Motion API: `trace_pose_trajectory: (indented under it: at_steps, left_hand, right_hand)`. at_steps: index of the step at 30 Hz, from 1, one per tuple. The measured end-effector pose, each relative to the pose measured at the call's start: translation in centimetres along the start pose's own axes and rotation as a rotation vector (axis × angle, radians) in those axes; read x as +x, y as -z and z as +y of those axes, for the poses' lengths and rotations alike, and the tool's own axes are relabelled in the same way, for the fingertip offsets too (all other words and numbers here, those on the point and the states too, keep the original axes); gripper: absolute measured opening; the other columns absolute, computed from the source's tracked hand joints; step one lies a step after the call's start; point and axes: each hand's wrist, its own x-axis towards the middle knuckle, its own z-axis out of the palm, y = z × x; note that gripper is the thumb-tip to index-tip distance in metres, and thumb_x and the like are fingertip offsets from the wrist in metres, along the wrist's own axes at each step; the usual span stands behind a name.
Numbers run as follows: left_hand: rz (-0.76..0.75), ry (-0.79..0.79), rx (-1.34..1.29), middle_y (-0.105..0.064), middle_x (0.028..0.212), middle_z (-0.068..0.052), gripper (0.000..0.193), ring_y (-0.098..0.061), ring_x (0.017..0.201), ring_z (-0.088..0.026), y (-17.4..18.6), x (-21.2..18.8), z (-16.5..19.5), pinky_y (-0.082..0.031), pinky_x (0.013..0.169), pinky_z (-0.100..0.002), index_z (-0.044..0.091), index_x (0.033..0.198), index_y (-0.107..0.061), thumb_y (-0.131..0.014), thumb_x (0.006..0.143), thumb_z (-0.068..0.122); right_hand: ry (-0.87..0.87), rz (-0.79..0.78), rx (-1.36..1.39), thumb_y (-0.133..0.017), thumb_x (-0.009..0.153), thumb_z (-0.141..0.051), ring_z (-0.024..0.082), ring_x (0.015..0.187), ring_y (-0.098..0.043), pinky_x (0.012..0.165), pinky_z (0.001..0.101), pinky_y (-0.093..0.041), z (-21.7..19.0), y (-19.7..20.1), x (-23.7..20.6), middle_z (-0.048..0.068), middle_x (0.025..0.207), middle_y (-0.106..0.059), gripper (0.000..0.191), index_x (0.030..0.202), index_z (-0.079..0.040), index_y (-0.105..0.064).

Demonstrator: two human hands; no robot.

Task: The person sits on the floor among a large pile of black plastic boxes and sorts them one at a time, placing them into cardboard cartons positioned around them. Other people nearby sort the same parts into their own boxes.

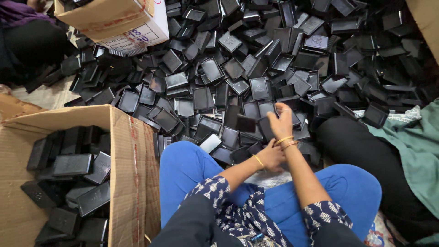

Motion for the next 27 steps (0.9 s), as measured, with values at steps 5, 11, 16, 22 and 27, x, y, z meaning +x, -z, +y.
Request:
trace_pose_trajectory:
  at_steps: [5,11,16,22,27]
  left_hand:
    - [-0.193,-0.016,0.078,-0.042,0.155,-0.001,0.064,-0.03,0.147,-0.034,0.2,-0.5,0.7,-0.026,0.111,-0.068,0.034,0.14,-0.052,-0.069,0.08,0.044]
    - [-0.051,0.058,0.279,-0.055,0.149,0.001,0.04,-0.041,0.144,-0.021,0.6,-1.6,-1.3,-0.038,0.112,-0.045,0.031,0.133,-0.064,-0.059,0.093,0.034]
    - [0.161,0.075,0.461,-0.064,0.129,0.003,0.034,-0.046,0.132,-0.015,1.2,-1.6,-3.7,-0.039,0.1,-0.05,0.024,0.117,-0.073,-0.053,0.089,0.029]
    - [0.159,0.101,0.271,-0.064,0.13,-0.001,0.024,-0.048,0.133,-0.02,1.9,-2.0,-4.9,-0.038,0.1,-0.058,0.022,0.107,-0.073,-0.055,0.092,0.027]
    - [0.448,0.096,0.258,-0.069,0.119,-0.003,0.028,-0.057,0.116,-0.023,4.0,-1.5,-6.5,-0.04,0.093,-0.059,0.019,0.105,-0.071,-0.059,0.081,0.023]
  right_hand:
    - [-0.029,-0.242,-0.115,-0.08,0.085,-0.027,0.028,0.11,-0.062,0.091,0.0375,-0.051,-0.7,-0.7,-0.9,0.016,0.12,-0.061,0.044,0.121,-0.005,-0.066]
    - [-0.068,-0.252,-0.054,-0.078,0.087,-0.028,0.023,0.106,-0.065,0.087,0.034,-0.052,-0.7,-0.7,-1.1,0.011,0.116,-0.064,0.04,0.119,-0.007,-0.068]
    - [-0.08,-0.259,-0.023,-0.077,0.087,-0.026,0.022,0.101,-0.065,0.083,0.0323,-0.052,-0.5,-0.4,-1.0,0.011,0.111,-0.065,0.038,0.118,-0.007,-0.068]
    - [-0.053,-0.203,-0.069,-0.078,0.087,-0.025,0.025,0.098,-0.065,0.083,0.0352,-0.052,0.1,-0.4,-1.0,0.013,0.112,-0.064,0.037,0.118,-0.007,-0.068]
    - [0.09,-0.05,-0.141,-0.08,0.087,-0.022,0.032,0.11,-0.061,0.098,0.041,-0.049,0.1,-0.2,-0.9,0.014,0.116,-0.065,0.033,0.113,-0.006,-0.069]
